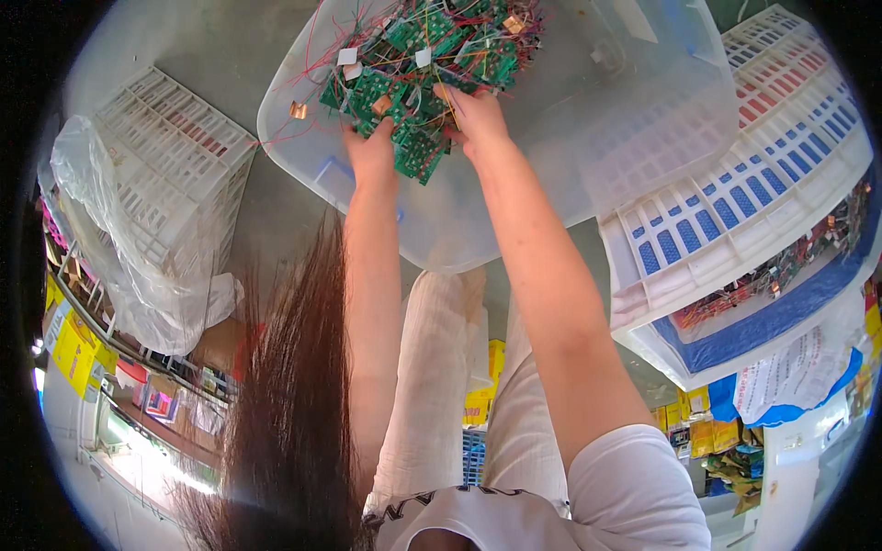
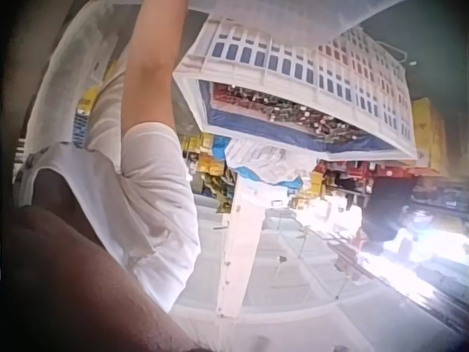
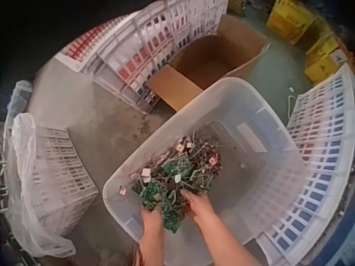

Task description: Picking up stacks of electronic circuit boards from a large container and placing them into smaller plastic bins.

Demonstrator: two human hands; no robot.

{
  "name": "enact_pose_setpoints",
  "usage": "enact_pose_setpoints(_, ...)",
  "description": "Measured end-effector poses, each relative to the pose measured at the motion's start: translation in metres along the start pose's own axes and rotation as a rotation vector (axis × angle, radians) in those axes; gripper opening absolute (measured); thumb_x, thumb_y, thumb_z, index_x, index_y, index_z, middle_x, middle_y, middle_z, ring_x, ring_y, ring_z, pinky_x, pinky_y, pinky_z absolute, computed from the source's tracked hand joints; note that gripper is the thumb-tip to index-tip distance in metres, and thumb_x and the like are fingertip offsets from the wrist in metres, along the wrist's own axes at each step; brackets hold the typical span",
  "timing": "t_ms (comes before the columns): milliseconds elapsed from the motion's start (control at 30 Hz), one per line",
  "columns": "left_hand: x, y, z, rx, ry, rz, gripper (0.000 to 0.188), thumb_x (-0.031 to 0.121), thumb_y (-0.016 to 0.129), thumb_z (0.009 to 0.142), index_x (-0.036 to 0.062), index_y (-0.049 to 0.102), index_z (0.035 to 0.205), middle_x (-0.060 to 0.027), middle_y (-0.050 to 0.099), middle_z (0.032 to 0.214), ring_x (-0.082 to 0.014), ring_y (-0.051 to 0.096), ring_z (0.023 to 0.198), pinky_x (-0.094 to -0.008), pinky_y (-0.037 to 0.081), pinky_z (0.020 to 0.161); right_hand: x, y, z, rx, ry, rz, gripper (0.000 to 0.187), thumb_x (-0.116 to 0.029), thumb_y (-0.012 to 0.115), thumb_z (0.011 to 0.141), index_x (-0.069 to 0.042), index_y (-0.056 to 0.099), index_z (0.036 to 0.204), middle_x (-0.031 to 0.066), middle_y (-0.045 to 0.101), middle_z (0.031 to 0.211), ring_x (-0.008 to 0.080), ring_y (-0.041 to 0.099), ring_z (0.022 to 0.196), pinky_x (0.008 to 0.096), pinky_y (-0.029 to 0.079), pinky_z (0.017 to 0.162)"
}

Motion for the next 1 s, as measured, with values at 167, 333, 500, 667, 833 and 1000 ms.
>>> enact_pose_setpoints(167, 0.019, -0.012, -0.014, -0.038, -0.015, 0.036, 0.076, 0.005, 0.069, 0.078, -0.0047, 0.023, 0.138, -0.0186, 0.05, 0.126, -0.025, 0.052, 0.112, -0.0339, 0.038, 0.096, 0.002, -0.037, -0.02, 0.161, -0.061, -0.139, 0.039, -0.025, 0.07, 0.079, -0.008, 0.058, 0.111, 0.0045, 0.061, 0.106, 0.0188, 0.057, 0.091, 0.0384, 0.046, 0.071)
enact_pose_setpoints(333, 0.026, -0.007, -0.026, -0.057, -0.036, 0.133, 0.092, 0.009, 0.071, 0.078, -0.0041, 0.009, 0.144, -0.0224, 0.04, 0.136, -0.0255, 0.046, 0.12, -0.0352, 0.034, 0.102, 0.013, -0.059, -0.001, 0.184, -0.009, 0.123, 0.051, -0.027, 0.072, 0.078, -0.007, 0.051, 0.12, 0.0052, 0.06, 0.11, 0.0186, 0.056, 0.096, 0.0388, 0.046, 0.074)
enact_pose_setpoints(500, 0.027, -0.005, -0.024, -0.056, 0.241, 0.156, 0.095, 0.017, 0.075, 0.074, -0.0085, 0.014, 0.142, -0.0291, 0.035, 0.137, -0.0345, 0.041, 0.124, -0.0386, 0.031, 0.105, 0.001, -0.034, 0.006, 0.015, -0.182, 0.116, 0.074, -0.021, 0.082, 0.068, -0.005, 0.043, 0.13, 0.0085, 0.059, 0.114, 0.0223, 0.058, 0.102, 0.0396, 0.047, 0.082)
enact_pose_setpoints(667, 0.089, 0.019, -0.048, 0.191, 0.704, 0.842, 0.099, 0.024, 0.078, 0.07, -0.0094, 0.016, 0.141, -0.0328, 0.025, 0.141, -0.0466, 0.028, 0.129, -0.0483, 0.024, 0.109, 0.014, -0.052, 0.061, 0.102, -0.352, 0.112, 0.102, -0.019, 0.087, 0.062, -0.001, 0.024, 0.14, 0.0157, 0.054, 0.124, 0.0258, 0.055, 0.112, 0.04, 0.044, 0.094)
enact_pose_setpoints(833, 0.12, 0.063, -0.052, -0.066, 1.043, 0.979, 0.098, 0.028, 0.076, 0.073, -0.0072, 0.016, 0.142, -0.0323, 0.02, 0.141, -0.0467, 0.02, 0.131, -0.0546, 0.017, 0.108, 0.023, -0.049, 0.075, 0.276, -0.287, 0.458, 0.097, -0.019, 0.083, 0.071, -0.007, 0.017, 0.142, 0.0137, 0.044, 0.133, 0.0262, 0.047, 0.119, 0.0466, 0.044, 0.093)
enact_pose_setpoints(1000, 0.126, 0.078, -0.062, -0.174, 1.137, 1.022, 0.093, 0.028, 0.075, 0.075, -0.0025, 0.019, 0.143, -0.0316, 0.019, 0.142, -0.0463, 0.019, 0.132, -0.0556, 0.016, 0.108, 0.035, -0.038, 0.072, 0.349, -0.356, 0.565, 0.079, -0.035, 0.073, 0.081, -0.009, 0.025, 0.138, 0.0117, 0.047, 0.126, 0.0254, 0.051, 0.11, 0.0456, 0.044, 0.091)
Point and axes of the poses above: each hand's wrist, its own z-axis towards the middle knuckle, its own y-axis out of the palm, x = y × z, the point moved 5 cm from there along z, towards the middle knuckle
